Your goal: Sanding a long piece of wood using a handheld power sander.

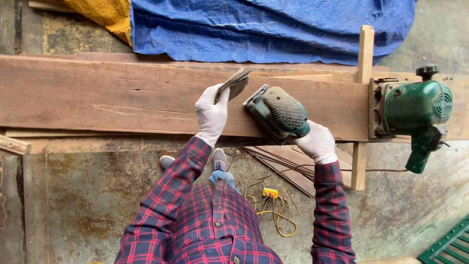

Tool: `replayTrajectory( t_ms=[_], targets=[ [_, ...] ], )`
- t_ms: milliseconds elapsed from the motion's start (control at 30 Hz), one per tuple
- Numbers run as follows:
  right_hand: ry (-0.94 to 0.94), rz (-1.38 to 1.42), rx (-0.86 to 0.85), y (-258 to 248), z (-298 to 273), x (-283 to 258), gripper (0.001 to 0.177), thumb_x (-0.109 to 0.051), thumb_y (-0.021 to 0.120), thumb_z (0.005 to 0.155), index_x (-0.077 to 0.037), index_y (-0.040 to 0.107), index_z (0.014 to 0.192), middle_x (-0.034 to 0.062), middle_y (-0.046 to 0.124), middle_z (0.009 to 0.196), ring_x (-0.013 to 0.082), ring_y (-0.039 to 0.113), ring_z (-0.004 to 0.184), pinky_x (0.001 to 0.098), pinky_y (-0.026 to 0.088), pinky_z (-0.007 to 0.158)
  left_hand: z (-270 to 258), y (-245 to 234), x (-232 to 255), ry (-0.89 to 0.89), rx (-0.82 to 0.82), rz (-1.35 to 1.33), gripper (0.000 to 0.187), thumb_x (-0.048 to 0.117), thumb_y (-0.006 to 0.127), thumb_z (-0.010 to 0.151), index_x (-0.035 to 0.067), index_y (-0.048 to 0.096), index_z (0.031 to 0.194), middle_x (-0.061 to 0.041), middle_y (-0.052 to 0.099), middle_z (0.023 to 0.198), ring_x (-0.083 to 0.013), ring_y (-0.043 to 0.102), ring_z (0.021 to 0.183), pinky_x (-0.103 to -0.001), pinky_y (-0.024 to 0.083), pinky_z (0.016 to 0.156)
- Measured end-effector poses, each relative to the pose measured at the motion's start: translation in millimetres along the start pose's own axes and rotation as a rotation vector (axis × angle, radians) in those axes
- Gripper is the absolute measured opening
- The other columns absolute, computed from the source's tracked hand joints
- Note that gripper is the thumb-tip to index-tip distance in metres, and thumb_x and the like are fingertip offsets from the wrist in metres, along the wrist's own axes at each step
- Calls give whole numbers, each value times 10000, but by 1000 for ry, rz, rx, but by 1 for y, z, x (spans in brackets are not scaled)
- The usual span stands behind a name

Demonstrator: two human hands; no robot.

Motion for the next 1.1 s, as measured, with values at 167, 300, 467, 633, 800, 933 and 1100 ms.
replayTrajectory(
  t_ms=[167, 300, 467, 633, 800, 933, 1100],
  targets=[
    [125, 207, 52, -19, 14, 83, 464, -484, 811, 646, -139, 757, 950, 136, 795, 837, 293, 786, 830, 403, 584, 804, 3, 111, 53, 300, -140, -18, 185, 29, 721, 885, 69, 724, 1066, -143, 746, 1006, -299, 744, 927, -376, 583, 825],
    [40, 88, 233, -41, 33, 144, 482, -469, 886, 661, -99, 786, 953, 142, 752, 875, 302, 722, 844, 408, 545, 762, -10, 205, 96, 486, -324, -2, 201, 71, 722, 836, 86, 686, 1033, -92, 709, 966, -315, 706, 922, -419, 555, 809],
    [280, 447, 211, -62, 40, 200, 476, -396, 871, 646, -49, 762, 955, 124, 753, 788, 224, 706, 670, 366, 561, 671, -32, 292, 124, 667, -399, 126, 116, 84, 683, 858, 95, 618, 954, -63, 618, 905, -284, 650, 893, -429, 505, 792],
    [303, 390, 192, -72, 50, 216, 487, -398, 876, 640, -34, 766, 945, 142, 758, 799, 235, 723, 683, 366, 562, 692, -32, 338, 135, 750, -350, 220, 135, 34, 634, 829, 88, 612, 950, -71, 612, 922, -269, 644, 912, -410, 500, 812],
    [202, 271, 204, -71, 67, 215, 544, -460, 877, 634, -79, 780, 1009, 165, 762, 949, 322, 727, 886, 410, 543, 811, -1, 350, 128, 799, -227, 278, 119, 27, 605, 856, 83, 606, 961, -83, 602, 885, -265, 647, 869, -404, 515, 815],
    [198, 219, 151, -69, 74, 203, 558, -474, 869, 623, -103, 778, 1030, 169, 758, 974, 356, 716, 931, 432, 540, 836, 24, 364, 112, 851, -198, 319, 57, 72, 620, 884, 107, 598, 923, -70, 606, 816, -251, 658, 796, -403, 526, 767],
    [156, 199, 97, -72, 70, 186, 532, -483, 852, 623, -137, 783, 1021, 146, 771, 945, 334, 725, 926, 431, 544, 832, 12, 376, 79, 731, -545, 300, 28, 128, 640, 932, 104, 646, 943, -102, 663, 801, -295, 689, 764, -420, 528, 691]
  ],
)
Point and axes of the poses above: each hand's wrist, its own z-axis towards the middle knuckle, its own y-axis out of the palm, x = y × z, the point moved 5 cm from there along z, towards the middle knuckle
